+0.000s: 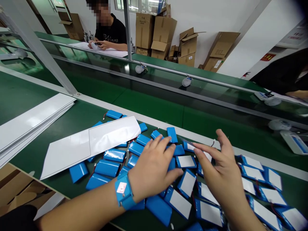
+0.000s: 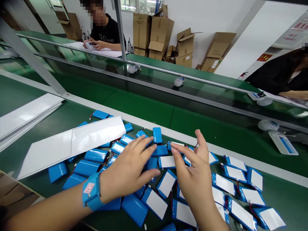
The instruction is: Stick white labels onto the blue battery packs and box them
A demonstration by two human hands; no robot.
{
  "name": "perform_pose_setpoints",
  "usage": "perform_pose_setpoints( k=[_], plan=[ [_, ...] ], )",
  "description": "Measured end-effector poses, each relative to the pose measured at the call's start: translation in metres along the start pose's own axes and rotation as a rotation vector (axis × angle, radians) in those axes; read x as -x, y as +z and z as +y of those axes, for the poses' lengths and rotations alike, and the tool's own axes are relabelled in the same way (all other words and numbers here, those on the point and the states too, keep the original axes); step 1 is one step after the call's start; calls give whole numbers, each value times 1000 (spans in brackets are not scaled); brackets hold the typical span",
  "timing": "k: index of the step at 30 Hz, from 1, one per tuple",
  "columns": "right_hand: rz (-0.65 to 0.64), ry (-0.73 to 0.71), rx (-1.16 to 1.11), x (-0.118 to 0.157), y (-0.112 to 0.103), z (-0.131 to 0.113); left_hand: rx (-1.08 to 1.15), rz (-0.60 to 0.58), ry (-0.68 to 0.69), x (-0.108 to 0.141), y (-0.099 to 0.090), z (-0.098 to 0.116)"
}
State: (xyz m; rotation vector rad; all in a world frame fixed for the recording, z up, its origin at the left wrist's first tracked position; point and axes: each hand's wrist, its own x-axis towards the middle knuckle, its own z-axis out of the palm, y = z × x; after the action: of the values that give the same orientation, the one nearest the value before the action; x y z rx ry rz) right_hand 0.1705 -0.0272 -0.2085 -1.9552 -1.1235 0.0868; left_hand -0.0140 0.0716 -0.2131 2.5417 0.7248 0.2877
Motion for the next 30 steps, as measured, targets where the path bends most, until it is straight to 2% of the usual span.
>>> perform_pose_setpoints(
  k=[2,5,9,13,17,20,23,24,26,28,30],
  plan=[
    [-31,147,-110,-4,11,-7,-36,67,-56,0,-6,-7],
    [-165,342,-237,-10,27,-8,-29,157,-51,-2,-8,-17],
    [-262,430,-253,-13,40,-3,25,258,-22,-5,-6,-20],
    [-247,363,-150,-11,45,0,-44,179,120,-5,1,-15],
    [-221,117,13,-5,46,5,-160,86,189,-4,13,-14],
    [-201,-69,166,-1,36,3,-212,78,203,-4,19,-15],
    [-55,-229,391,-7,19,-2,-237,63,207,-6,20,-14],
    [-25,-234,391,-13,15,-3,-236,49,207,-7,19,-13],
    [-47,-151,264,-29,12,-2,-224,19,205,-9,16,-10],
    [-152,-48,118,-49,18,2,-215,-7,210,-12,11,-7],
    [-290,-34,61,-70,30,8,-216,-5,202,-15,3,-4]
  ],
)
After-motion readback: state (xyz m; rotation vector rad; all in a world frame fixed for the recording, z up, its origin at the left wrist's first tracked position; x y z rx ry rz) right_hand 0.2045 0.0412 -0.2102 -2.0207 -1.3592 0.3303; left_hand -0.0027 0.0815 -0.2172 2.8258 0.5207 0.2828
